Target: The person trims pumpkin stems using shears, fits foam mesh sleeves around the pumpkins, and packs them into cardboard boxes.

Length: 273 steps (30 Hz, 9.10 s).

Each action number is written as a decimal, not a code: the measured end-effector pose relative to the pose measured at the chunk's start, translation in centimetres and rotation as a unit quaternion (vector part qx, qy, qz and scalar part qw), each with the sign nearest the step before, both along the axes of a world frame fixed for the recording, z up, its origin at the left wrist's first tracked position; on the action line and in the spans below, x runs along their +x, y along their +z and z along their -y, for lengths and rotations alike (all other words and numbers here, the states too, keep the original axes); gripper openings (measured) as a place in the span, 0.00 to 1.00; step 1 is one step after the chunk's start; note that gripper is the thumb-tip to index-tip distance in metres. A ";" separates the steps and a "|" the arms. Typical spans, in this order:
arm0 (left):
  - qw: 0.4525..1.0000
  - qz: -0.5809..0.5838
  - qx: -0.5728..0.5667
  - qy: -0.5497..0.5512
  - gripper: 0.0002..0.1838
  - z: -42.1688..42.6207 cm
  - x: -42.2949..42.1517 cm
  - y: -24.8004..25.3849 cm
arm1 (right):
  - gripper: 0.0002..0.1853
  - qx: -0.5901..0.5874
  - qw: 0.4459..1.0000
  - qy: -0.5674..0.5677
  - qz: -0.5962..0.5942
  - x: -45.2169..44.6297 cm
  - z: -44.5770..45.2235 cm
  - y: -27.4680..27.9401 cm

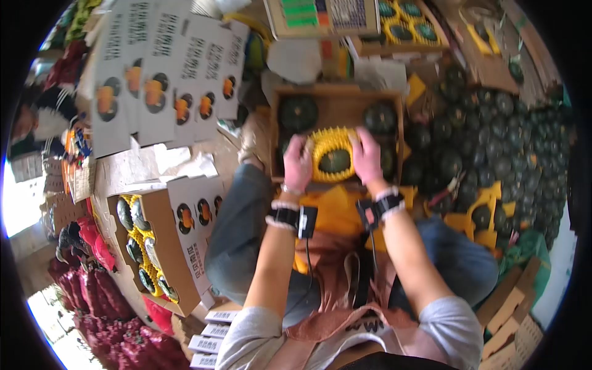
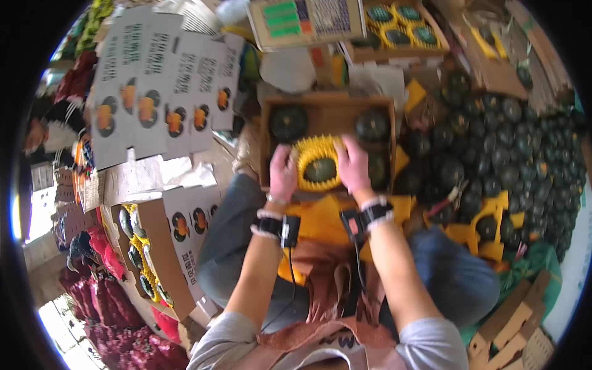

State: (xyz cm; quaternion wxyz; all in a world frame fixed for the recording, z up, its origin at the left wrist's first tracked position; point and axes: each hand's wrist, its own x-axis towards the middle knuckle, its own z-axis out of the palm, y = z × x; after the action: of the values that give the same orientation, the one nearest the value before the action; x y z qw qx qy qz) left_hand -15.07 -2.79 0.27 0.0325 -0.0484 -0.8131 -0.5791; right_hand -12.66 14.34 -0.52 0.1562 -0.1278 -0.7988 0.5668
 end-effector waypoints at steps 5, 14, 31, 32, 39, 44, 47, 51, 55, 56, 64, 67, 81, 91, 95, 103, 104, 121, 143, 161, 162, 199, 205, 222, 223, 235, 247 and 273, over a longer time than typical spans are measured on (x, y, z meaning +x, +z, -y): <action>0.952 0.186 0.239 0.033 0.07 -0.3 -1.3 -2.1 | 0.10 0.009 0.989 0.055 0.135 -2.0 -1.7 -1.0; 0.961 0.006 -0.268 0.072 0.13 0.4 -0.2 0.9 | 0.09 0.168 0.983 -0.009 0.073 0.0 0.4 2.6; 0.961 0.149 -0.051 -0.229 0.50 1.8 0.4 2.8 | 0.28 0.157 0.948 0.141 0.237 1.7 1.0 5.6; 0.959 0.157 -0.039 -0.231 0.50 1.9 0.4 3.0 | 0.28 0.149 0.951 0.142 0.231 1.7 0.7 5.4; 0.941 0.150 0.167 -0.252 0.57 1.2 0.7 3.8 | 0.47 0.046 0.956 0.170 0.233 1.4 -0.7 5.8; 0.918 0.110 0.313 -0.216 0.53 -1.0 2.0 8.8 | 0.52 0.101 0.991 -0.004 0.087 -2.2 0.1 8.4; 0.991 0.061 0.111 0.041 0.19 -1.6 6.0 6.5 | 0.49 0.206 0.971 -0.087 0.081 -5.8 1.4 6.9; 0.960 0.131 -0.242 -0.052 0.26 -2.8 14.1 0.0 | 0.46 0.336 0.924 -0.028 0.183 -8.0 3.1 4.5; 0.913 0.277 -0.299 0.015 0.35 -4.4 14.2 -3.4 | 0.46 0.413 0.841 0.108 0.333 -8.0 4.2 4.4; 0.895 0.302 -0.327 -0.002 0.35 -4.6 13.5 -3.4 | 0.47 0.410 0.829 0.127 0.359 -8.7 4.2 4.3; 0.875 0.346 -0.337 -0.010 0.33 -3.0 13.8 -1.1 | 0.16 0.099 0.964 0.231 0.084 0.0 0.7 6.1; 0.869 0.351 -0.347 -0.033 0.30 -3.1 14.7 -2.8 | 0.16 -0.088 0.959 0.148 0.226 8.7 0.4 5.9; 0.840 0.318 -0.411 -0.157 0.20 -2.5 15.0 -6.1 | 0.20 -0.246 0.919 0.088 0.296 19.3 -1.1 6.2; 0.835 0.272 0.396 -0.270 0.11 1.5 19.5 10.2 | 0.21 -0.291 0.924 0.200 0.148 19.3 1.3 10.7; 0.985 -0.042 -0.051 -0.157 0.06 0.1 19.5 13.3 | 0.12 0.008 0.998 0.052 0.043 18.6 2.1 11.8; 0.851 0.285 0.437 -0.051 0.12 -2.3 20.1 11.4 | 0.13 0.098 0.992 0.056 -0.053 19.1 1.2 10.8; 0.766 0.353 0.535 -0.051 0.13 -1.9 19.8 11.0 | 0.14 -0.037 0.997 0.048 0.053 18.9 0.7 9.5; 0.968 0.059 0.174 -0.173 0.05 -2.7 19.9 14.2 | 0.16 -0.513 0.843 0.162 -0.005 20.6 0.1 12.1; 0.639 0.553 0.389 -0.367 0.29 1.0 18.2 11.0 | 0.18 -0.636 0.712 0.259 0.143 22.7 -6.1 14.5; 0.882 0.203 -0.143 -0.400 0.16 -11.8 -2.4 -0.5 | 0.09 -0.526 0.752 -0.150 0.367 6.5 -7.2 -0.4; 0.874 0.205 -0.159 -0.411 0.17 -11.8 -2.5 0.0 | 0.08 -0.539 0.752 -0.139 0.353 6.6 -7.3 -0.4; 0.974 0.084 0.135 -0.159 0.09 -1.6 2.8 -0.3 | 0.12 -0.027 0.990 0.129 0.045 4.6 -3.5 0.2; 0.972 0.100 0.133 -0.167 0.13 -1.5 2.6 -0.3 | 0.11 -0.031 0.990 0.132 0.027 4.6 -3.5 0.7; 0.980 0.007 0.068 -0.185 0.13 -1.4 2.0 -1.1 | 0.14 -0.032 0.993 0.111 0.039 4.6 -3.8 -0.3; 0.981 0.010 0.065 -0.185 0.13 -1.4 1.9 -1.1 | 0.14 -0.029 0.993 0.110 0.040 4.6 -3.9 -0.5; 0.979 0.034 0.143 -0.138 0.07 -2.8 0.9 0.2 | 0.14 0.074 0.994 0.080 -0.008 2.1 -4.0 -0.3; 0.971 0.140 0.187 -0.049 0.09 -3.2 -1.7 -1.9 | 0.07 -0.115 0.990 0.056 0.062 -0.4 -5.1 -1.0; 0.954 0.089 -0.206 -0.201 0.28 -3.7 0.6 5.9 | 0.20 0.105 0.992 0.037 0.055 4.1 -3.3 0.6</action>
State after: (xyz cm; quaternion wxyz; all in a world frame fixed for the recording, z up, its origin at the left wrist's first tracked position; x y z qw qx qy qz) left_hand -14.44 0.92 6.22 -0.1675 -0.1650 -0.8879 -0.3955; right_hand -8.57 17.63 0.06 0.1031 -0.1117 -0.8657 0.4769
